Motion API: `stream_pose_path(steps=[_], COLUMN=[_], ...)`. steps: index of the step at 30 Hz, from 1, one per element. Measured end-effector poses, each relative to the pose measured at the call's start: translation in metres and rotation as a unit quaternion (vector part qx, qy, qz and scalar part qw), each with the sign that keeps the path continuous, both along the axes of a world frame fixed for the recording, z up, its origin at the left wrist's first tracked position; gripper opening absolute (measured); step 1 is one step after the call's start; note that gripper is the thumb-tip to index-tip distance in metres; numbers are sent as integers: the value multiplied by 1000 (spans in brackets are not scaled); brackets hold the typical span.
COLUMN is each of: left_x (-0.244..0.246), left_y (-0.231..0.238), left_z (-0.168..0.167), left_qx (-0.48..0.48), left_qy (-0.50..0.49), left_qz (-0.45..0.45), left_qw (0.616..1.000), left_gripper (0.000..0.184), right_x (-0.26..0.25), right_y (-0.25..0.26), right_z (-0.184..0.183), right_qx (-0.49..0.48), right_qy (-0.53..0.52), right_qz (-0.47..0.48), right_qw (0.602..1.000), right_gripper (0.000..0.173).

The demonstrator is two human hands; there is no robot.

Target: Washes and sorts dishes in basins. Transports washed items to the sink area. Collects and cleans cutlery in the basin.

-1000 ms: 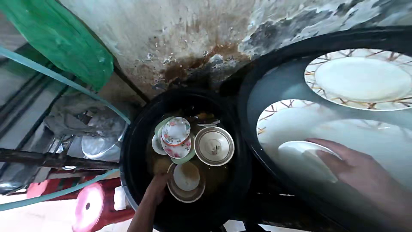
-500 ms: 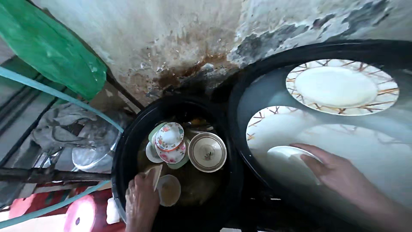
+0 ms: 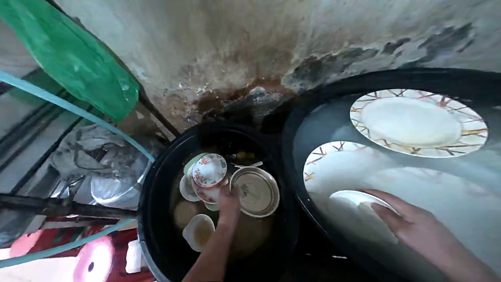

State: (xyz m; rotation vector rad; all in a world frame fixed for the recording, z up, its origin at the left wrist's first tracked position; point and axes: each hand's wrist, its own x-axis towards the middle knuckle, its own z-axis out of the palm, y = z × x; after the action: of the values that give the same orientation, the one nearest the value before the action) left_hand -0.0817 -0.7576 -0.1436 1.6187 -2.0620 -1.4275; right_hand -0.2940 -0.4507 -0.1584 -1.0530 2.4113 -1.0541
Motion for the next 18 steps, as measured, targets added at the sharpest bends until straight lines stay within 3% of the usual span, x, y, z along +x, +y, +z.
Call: stream_pose_path(steps=[3, 7, 11, 14, 18], left_x=[10, 67, 126, 143, 135], left_y=[-4, -51, -97, -107, -109], left_z=[4, 19, 8, -21, -22], left_qx=[-83, -173, -53, 7, 22], left_qy=[-42, -107, -314, -275, -270], left_qz=[-58, -30, -39, -42, -105], left_qw=[994, 979, 947, 960, 957], left_gripper=[41, 34, 41, 52, 54], right_x=[1, 2, 5, 9, 12], right_y=[2, 0, -5, -9, -15], right_z=[6, 16, 24, 33, 37], right_qx=[15, 24, 27, 43, 35], right_qy=[0, -17, -29, -52, -74], right_qz=[13, 32, 34, 17, -7], right_qw=[1000, 999, 999, 998, 997], right_gripper=[39, 38, 38, 39, 39])
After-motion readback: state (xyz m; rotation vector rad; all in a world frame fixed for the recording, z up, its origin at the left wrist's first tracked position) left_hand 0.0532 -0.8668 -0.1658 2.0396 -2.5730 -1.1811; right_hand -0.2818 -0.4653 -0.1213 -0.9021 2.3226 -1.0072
